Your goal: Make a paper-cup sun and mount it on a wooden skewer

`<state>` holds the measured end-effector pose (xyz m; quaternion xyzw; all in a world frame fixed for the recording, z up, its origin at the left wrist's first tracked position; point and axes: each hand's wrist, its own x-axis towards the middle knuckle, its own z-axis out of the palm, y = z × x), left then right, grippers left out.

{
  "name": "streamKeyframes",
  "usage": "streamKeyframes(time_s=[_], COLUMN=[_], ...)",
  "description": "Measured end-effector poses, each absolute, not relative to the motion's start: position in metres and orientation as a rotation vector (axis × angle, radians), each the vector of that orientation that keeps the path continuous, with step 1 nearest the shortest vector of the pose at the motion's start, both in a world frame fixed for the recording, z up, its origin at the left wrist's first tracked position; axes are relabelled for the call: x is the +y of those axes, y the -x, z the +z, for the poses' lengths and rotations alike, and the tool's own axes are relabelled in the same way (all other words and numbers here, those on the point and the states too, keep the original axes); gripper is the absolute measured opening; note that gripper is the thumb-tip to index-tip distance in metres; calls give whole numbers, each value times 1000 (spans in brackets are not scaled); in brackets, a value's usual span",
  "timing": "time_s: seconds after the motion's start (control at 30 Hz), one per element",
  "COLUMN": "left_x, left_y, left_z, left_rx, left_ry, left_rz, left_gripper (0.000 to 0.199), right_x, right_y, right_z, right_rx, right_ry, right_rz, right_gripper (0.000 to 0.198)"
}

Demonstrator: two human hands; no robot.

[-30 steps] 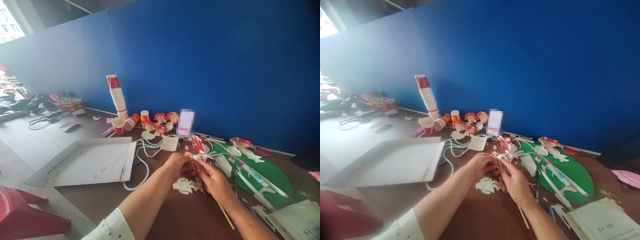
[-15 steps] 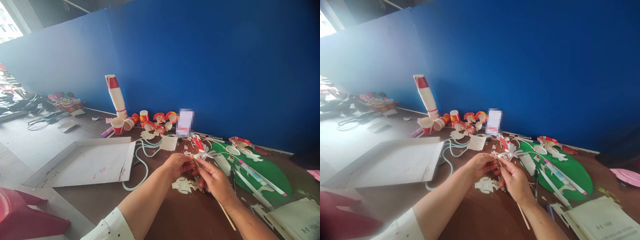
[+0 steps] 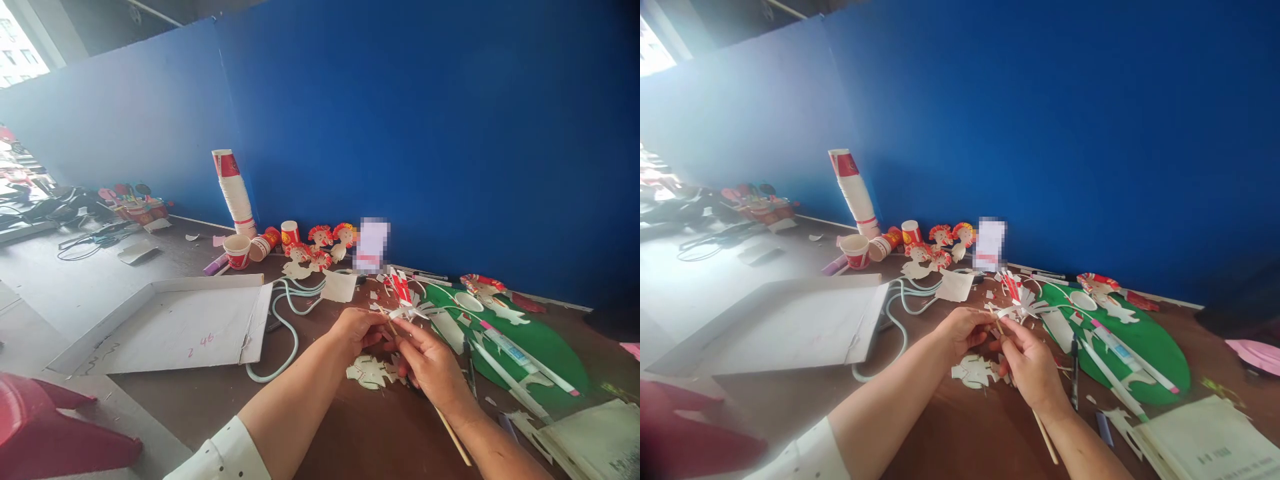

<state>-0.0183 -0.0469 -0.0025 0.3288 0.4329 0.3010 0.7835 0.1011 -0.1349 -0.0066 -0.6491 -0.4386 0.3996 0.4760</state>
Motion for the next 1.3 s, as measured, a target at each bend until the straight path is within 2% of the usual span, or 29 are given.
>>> streamKeyframes(time_s=[0.57, 0.83, 1.3], left_x=[-48, -49, -51], left_y=[15, 15, 15], left_z=[0, -2, -2], left_rx=[1003, 980, 1029], left_ry=[-695, -714, -788], left_rz=[686, 670, 623], left_gripper=[16, 17, 16], right_x=[-131, -131, -132], right_y=[-97, -94, -95], right_z=[-9, -7, -8], right_rx=[-855, -813, -785], right_ry=[1395, 1449, 1475], right_rz=[1198, 1205, 1146], right_gripper=[47, 57, 53])
